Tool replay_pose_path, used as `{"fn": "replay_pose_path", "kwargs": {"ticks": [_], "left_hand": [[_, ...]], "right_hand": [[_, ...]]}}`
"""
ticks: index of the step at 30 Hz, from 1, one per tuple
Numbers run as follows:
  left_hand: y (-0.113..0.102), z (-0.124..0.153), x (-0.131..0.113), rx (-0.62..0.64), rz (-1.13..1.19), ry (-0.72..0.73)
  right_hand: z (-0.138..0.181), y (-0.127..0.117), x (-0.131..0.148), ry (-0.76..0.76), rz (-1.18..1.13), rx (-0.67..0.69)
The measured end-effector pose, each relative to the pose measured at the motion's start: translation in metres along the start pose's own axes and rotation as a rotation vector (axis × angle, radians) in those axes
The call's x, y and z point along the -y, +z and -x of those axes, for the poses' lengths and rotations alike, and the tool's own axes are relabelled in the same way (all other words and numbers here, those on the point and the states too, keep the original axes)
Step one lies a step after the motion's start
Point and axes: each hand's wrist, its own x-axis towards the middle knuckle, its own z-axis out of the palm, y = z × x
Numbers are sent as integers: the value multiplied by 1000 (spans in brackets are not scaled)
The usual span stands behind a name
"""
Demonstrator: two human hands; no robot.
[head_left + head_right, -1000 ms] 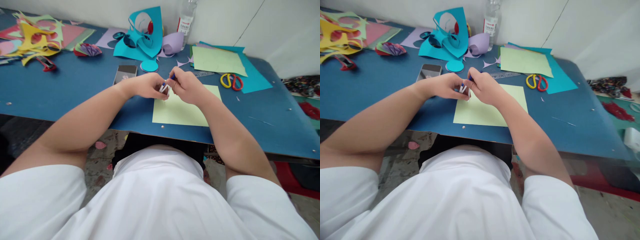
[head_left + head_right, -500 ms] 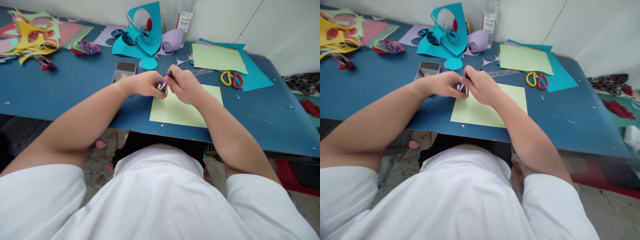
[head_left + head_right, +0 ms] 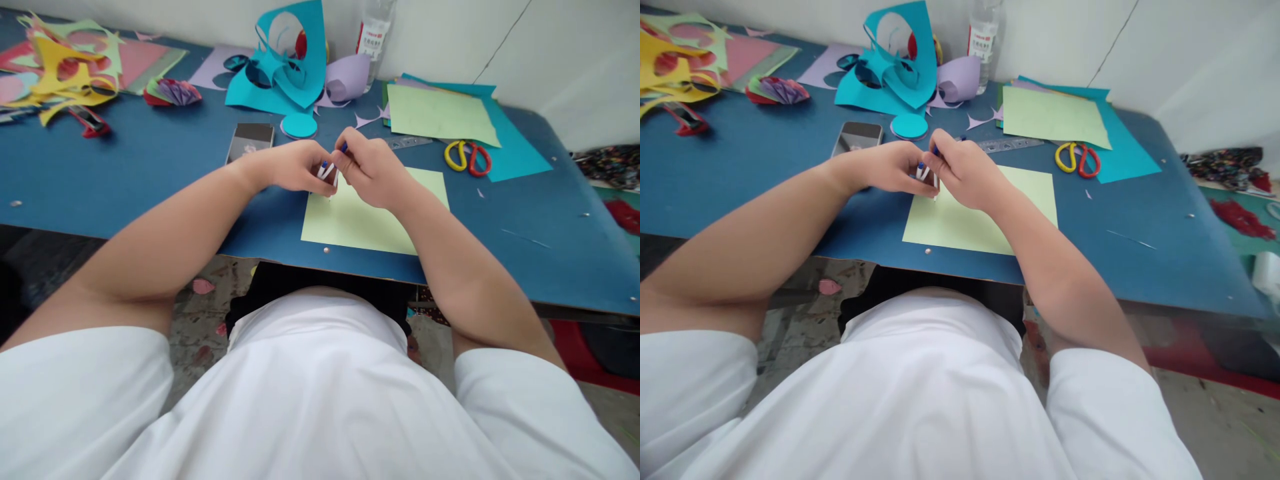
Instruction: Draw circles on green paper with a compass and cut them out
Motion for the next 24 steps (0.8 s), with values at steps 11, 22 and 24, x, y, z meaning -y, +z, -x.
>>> {"fn": "replay_pose_path", "kwargs": {"ticks": [11,22,24], "left_hand": [[-2,1,-2,24,13,56],[0,-5,17,13,-48,119],[0,-5,20,10,-63,136]], "right_hand": [[2,-1,4,-9,13,6],[1,8,-11,-122,-29,-57],[1,9,-10,-109,-34,-55]]}}
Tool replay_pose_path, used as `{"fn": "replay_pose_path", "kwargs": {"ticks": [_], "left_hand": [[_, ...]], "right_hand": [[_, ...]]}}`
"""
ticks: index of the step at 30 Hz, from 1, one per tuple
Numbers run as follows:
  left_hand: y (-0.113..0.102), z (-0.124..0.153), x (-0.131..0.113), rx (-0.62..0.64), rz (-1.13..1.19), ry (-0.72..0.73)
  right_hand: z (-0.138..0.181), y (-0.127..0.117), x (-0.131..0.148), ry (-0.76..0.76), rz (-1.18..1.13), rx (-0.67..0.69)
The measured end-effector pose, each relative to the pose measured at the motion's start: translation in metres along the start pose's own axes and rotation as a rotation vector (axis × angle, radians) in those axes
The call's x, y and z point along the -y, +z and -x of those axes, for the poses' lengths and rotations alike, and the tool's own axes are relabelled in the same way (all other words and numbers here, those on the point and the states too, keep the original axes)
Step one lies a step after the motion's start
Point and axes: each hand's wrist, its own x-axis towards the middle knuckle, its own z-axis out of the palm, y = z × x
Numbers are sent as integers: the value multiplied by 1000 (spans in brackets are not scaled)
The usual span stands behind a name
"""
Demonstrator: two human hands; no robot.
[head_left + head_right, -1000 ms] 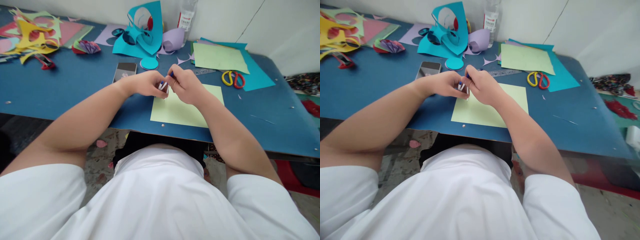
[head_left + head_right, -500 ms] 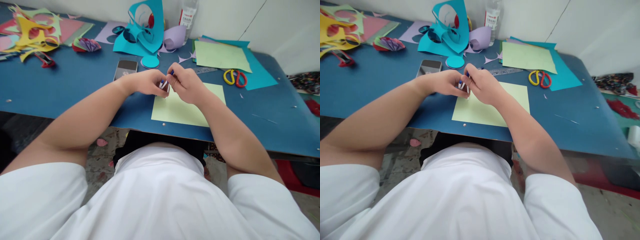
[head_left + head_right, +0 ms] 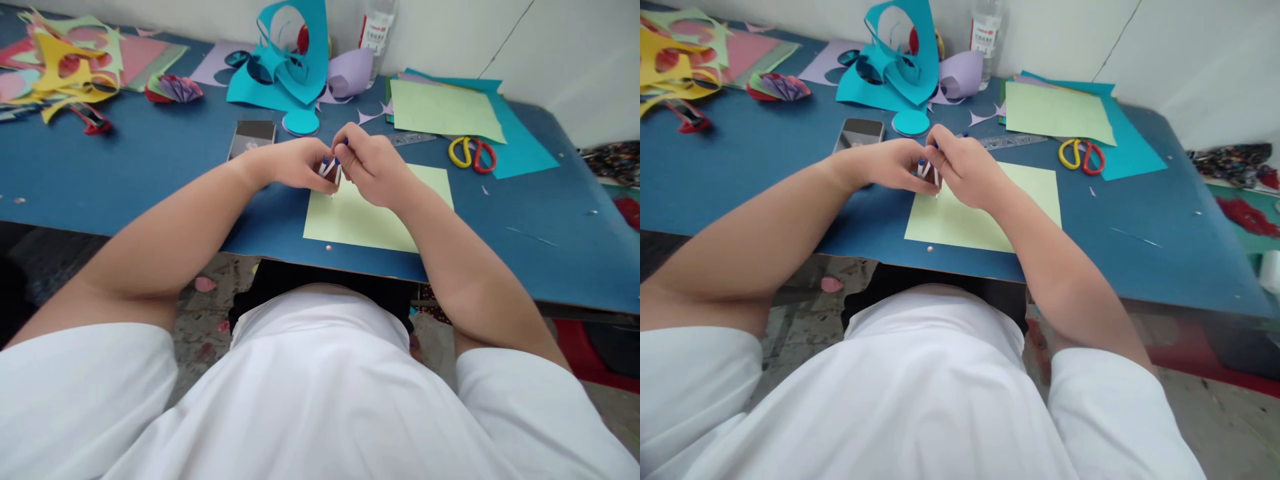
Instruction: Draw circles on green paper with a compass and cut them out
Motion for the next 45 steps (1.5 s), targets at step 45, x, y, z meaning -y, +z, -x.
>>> {"fn": "replay_pose_path", "kwargs": {"ticks": [45], "left_hand": [[-2,3,-27,59,29,-142]], "right_hand": [[0,1,13,79,-22,-24]]}}
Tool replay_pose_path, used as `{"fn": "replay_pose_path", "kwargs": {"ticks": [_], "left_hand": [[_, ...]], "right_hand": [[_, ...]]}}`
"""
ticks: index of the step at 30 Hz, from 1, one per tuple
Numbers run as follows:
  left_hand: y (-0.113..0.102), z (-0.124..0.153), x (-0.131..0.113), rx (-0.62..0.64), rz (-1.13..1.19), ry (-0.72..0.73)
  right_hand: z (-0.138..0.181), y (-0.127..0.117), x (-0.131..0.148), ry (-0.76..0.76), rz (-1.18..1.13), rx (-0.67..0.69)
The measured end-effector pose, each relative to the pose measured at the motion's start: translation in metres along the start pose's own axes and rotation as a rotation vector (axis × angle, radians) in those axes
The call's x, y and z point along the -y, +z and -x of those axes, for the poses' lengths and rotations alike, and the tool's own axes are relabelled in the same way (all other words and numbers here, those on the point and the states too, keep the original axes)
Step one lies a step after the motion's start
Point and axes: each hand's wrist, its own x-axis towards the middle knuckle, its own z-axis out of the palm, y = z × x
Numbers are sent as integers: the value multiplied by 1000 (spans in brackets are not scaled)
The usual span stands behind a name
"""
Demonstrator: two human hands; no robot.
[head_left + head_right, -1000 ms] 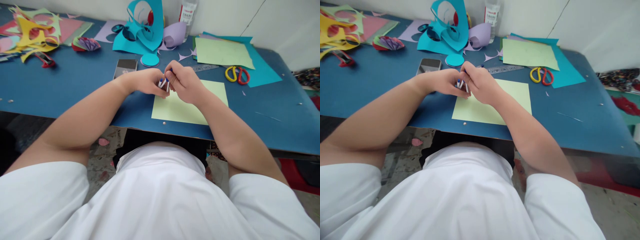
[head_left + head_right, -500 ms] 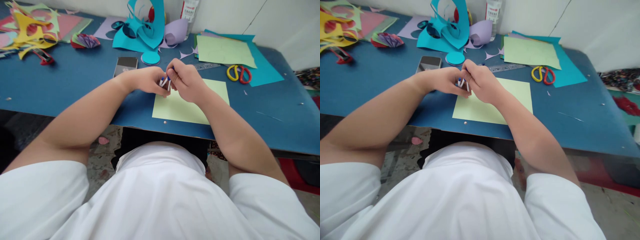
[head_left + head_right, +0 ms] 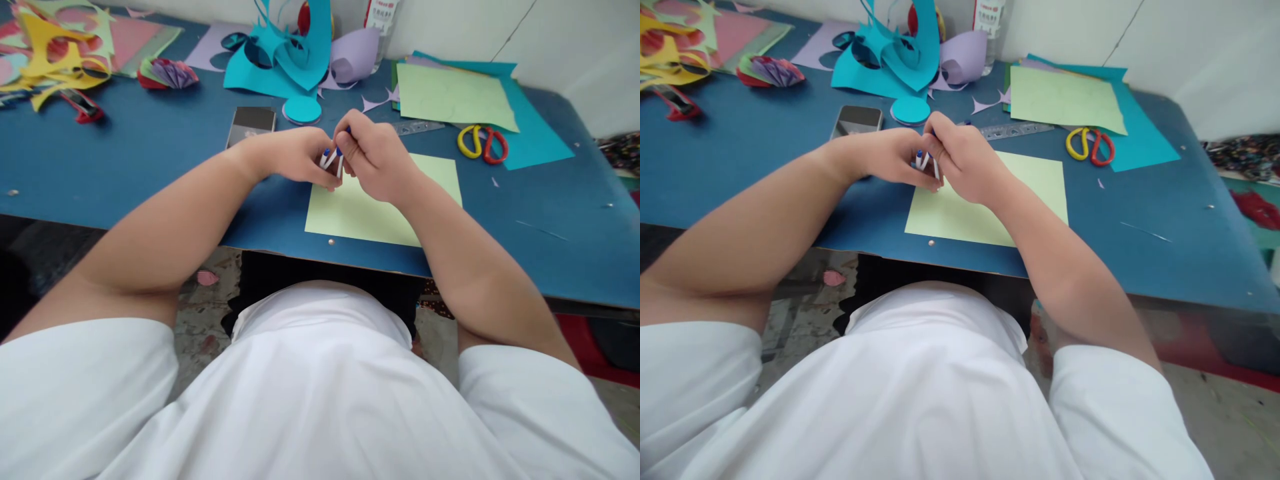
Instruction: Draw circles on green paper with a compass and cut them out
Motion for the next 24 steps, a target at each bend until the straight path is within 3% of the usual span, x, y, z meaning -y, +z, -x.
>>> {"fn": "replay_pose_path", "kwargs": {"ticks": [17,24], "left_hand": [[-3,3,-4,-58,-109,60],[-5,2,3,-34,-61,29]], "right_hand": [[-1,3,4,-33,0,28],[1,-11,18,-55,121,-44]]}}
